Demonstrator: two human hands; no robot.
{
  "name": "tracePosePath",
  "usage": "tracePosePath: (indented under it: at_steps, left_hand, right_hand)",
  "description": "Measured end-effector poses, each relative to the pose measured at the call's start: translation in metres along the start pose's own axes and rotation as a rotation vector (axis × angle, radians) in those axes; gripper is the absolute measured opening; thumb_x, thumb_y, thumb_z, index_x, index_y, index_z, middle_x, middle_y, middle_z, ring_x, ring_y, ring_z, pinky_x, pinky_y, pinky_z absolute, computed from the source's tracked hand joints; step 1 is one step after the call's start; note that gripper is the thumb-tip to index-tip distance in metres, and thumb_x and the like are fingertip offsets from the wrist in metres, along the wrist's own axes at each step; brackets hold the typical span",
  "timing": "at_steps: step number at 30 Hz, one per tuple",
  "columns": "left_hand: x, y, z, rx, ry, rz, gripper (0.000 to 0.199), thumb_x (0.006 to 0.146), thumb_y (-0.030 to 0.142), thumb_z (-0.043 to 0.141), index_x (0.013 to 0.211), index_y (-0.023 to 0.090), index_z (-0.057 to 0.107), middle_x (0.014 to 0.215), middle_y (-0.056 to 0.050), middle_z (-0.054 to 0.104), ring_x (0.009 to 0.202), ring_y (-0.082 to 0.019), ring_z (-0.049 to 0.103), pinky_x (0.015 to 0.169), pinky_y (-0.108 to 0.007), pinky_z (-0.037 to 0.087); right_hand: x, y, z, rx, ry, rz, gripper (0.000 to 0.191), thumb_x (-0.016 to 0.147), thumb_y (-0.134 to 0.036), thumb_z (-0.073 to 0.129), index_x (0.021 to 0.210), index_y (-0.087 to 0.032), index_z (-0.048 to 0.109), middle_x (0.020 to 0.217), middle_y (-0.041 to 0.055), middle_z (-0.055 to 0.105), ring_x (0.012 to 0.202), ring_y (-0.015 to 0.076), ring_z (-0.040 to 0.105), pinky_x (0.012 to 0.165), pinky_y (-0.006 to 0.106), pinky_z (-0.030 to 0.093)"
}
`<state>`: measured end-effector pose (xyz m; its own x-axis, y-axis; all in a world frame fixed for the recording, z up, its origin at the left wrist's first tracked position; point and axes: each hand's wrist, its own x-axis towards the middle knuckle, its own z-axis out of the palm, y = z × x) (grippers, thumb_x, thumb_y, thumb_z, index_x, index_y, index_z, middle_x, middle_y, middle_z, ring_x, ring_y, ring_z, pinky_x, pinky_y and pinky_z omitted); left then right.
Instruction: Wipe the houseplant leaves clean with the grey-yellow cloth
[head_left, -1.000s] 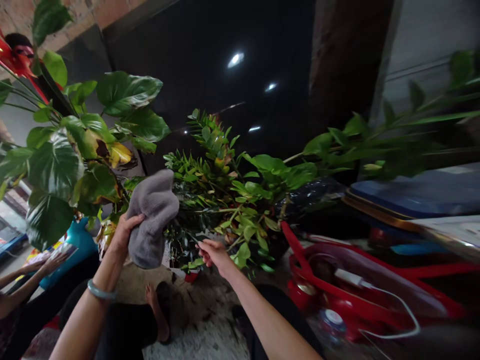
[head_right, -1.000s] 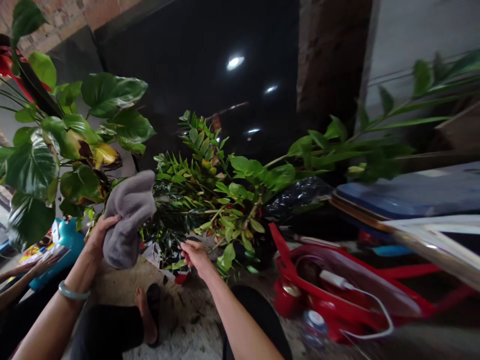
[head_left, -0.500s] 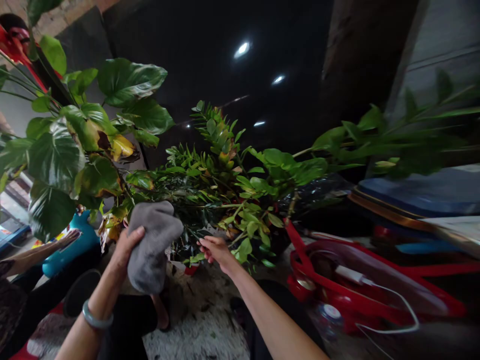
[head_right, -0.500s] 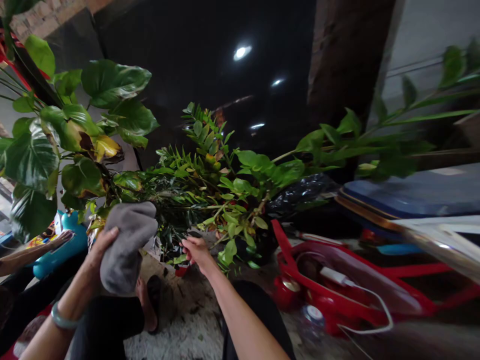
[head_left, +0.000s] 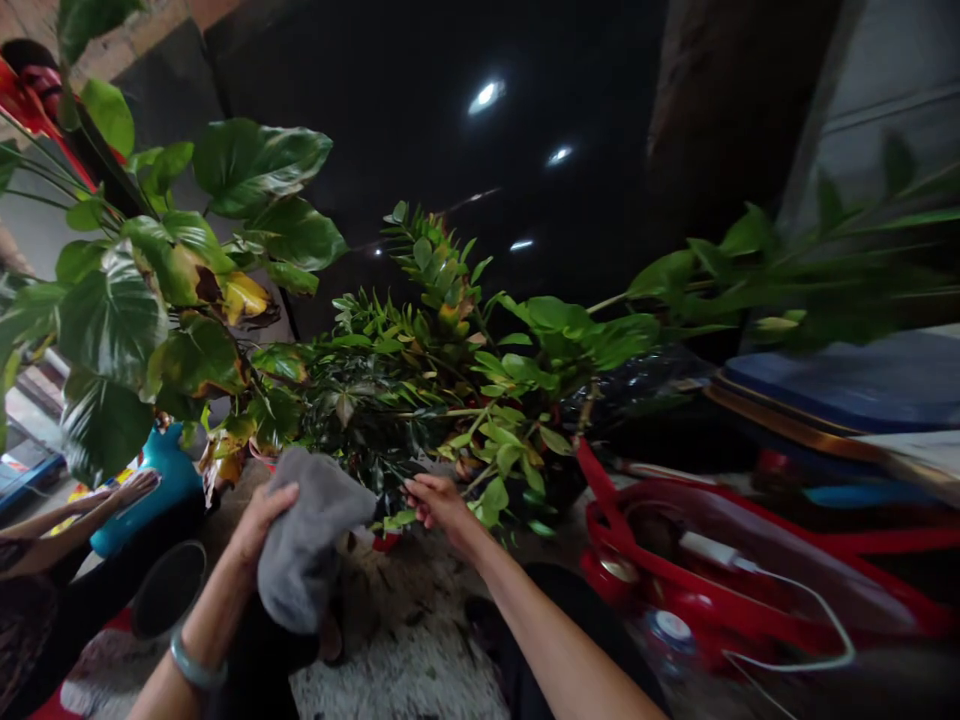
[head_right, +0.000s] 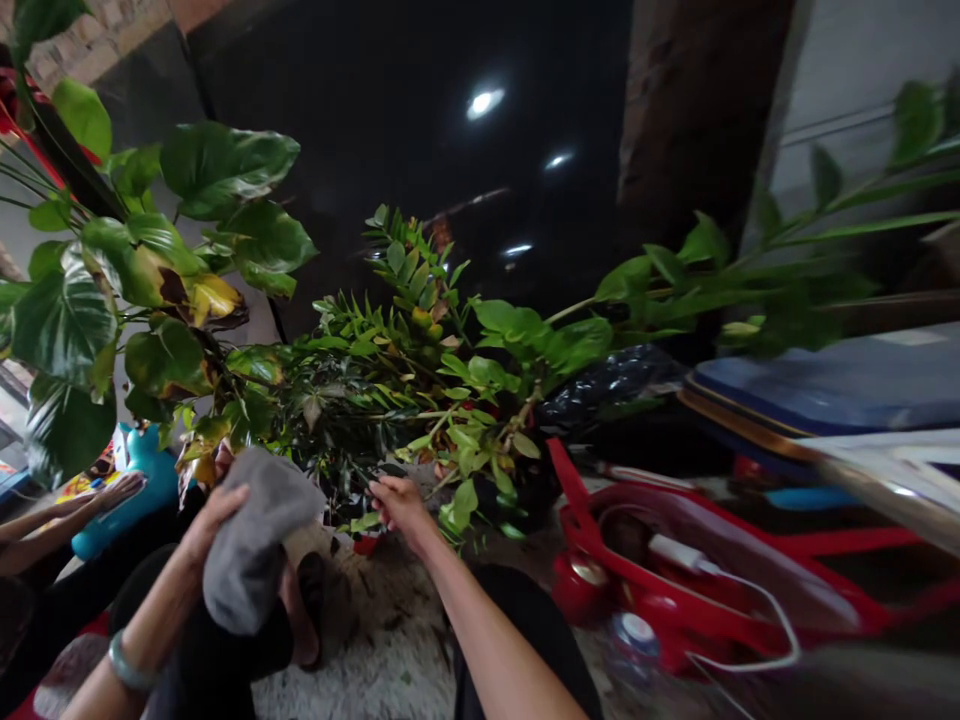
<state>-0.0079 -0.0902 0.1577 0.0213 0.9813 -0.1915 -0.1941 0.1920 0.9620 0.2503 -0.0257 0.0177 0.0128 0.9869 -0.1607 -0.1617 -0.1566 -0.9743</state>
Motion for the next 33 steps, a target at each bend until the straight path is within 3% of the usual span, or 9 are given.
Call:
tracePosePath:
  at_steps: [3,5,11,14,20,22,26,30,33]
  left_hand:
    - [0.009,0.048,0.001,-0.203,0.150,0.246,0.039,0.067,0.038,0.085,0.098,0.017,0.075,0.084,-0.002,0.080,0.071,-0.019,0.074,0.069,-0.026,0.060]
    - [0.024,0.059,0.002,-0.271,0.194,0.322,0.034,0.071,0.037,0.082,0.099,0.018,0.075,0.086,-0.001,0.080,0.072,-0.017,0.073,0.071,-0.024,0.060]
    - [0.039,-0.020,-0.003,0.065,0.015,-0.072,0.041,0.062,0.037,0.090,0.091,0.011,0.076,0.075,-0.008,0.078,0.068,-0.022,0.073,0.073,-0.032,0.060]
    - [0.022,-0.032,-0.012,0.168,-0.164,-0.170,0.049,0.058,0.041,0.092,0.093,0.009,0.078,0.079,-0.012,0.079,0.073,-0.027,0.074,0.076,-0.035,0.059]
    - [0.027,0.057,0.002,-0.090,0.054,0.272,0.046,0.067,0.042,0.087,0.102,0.015,0.075,0.085,-0.004,0.080,0.077,-0.020,0.074,0.074,-0.027,0.059]
    - [0.040,0.067,0.014,-0.135,0.118,0.344,0.048,0.066,0.041,0.088,0.104,0.015,0.075,0.090,-0.003,0.080,0.078,-0.018,0.073,0.075,-0.025,0.059]
    - [0.052,0.018,0.023,0.050,0.148,0.158,0.050,0.059,0.039,0.091,0.098,0.010,0.075,0.084,-0.009,0.079,0.071,-0.021,0.073,0.071,-0.030,0.059]
    - [0.035,-0.063,0.014,0.135,0.062,-0.071,0.052,0.055,0.045,0.092,0.090,0.011,0.075,0.076,-0.008,0.077,0.067,-0.023,0.071,0.069,-0.034,0.058]
    - [0.019,-0.100,0.014,0.138,0.039,-0.094,0.054,0.055,0.050,0.091,0.089,0.012,0.075,0.075,-0.007,0.076,0.070,-0.025,0.071,0.071,-0.036,0.058]
  right_hand:
    - [0.001,0.000,0.004,0.009,0.018,0.009,0.022,0.074,-0.037,0.068,0.069,-0.016,0.068,0.053,-0.0027,0.061,0.038,0.0078,0.048,0.033,0.018,0.030]
    - [0.002,0.001,0.010,0.010,0.032,0.016,0.022,0.074,-0.037,0.067,0.068,-0.016,0.067,0.052,-0.0027,0.060,0.037,0.0080,0.047,0.033,0.018,0.030]
    - [0.001,0.006,0.014,-0.012,0.048,-0.023,0.025,0.074,-0.041,0.065,0.062,-0.018,0.061,0.049,-0.0038,0.058,0.036,0.0083,0.048,0.033,0.018,0.028]
    - [0.001,0.004,0.005,-0.028,0.026,-0.034,0.028,0.071,-0.044,0.067,0.060,-0.019,0.058,0.051,-0.0034,0.060,0.039,0.0088,0.050,0.035,0.018,0.032]
    - [0.000,0.000,0.004,0.018,0.022,-0.017,0.025,0.072,-0.041,0.068,0.069,-0.017,0.067,0.053,-0.0024,0.060,0.039,0.0091,0.049,0.034,0.019,0.030]
    - [0.000,-0.001,0.008,0.025,0.037,-0.010,0.024,0.073,-0.040,0.067,0.068,-0.017,0.067,0.052,-0.0025,0.060,0.038,0.0085,0.047,0.034,0.019,0.029]
    - [-0.003,-0.003,0.010,0.043,0.037,0.002,0.022,0.074,-0.037,0.067,0.065,-0.017,0.064,0.050,-0.0038,0.058,0.037,0.0081,0.046,0.033,0.019,0.027]
    - [-0.005,-0.004,0.006,0.075,0.076,0.059,0.019,0.077,-0.035,0.066,0.068,-0.018,0.064,0.052,-0.0023,0.061,0.038,0.0091,0.050,0.034,0.018,0.030]
    - [-0.005,-0.002,0.009,0.115,0.145,0.079,0.019,0.079,-0.037,0.065,0.073,-0.019,0.064,0.061,0.0016,0.068,0.048,0.0126,0.059,0.040,0.020,0.039]
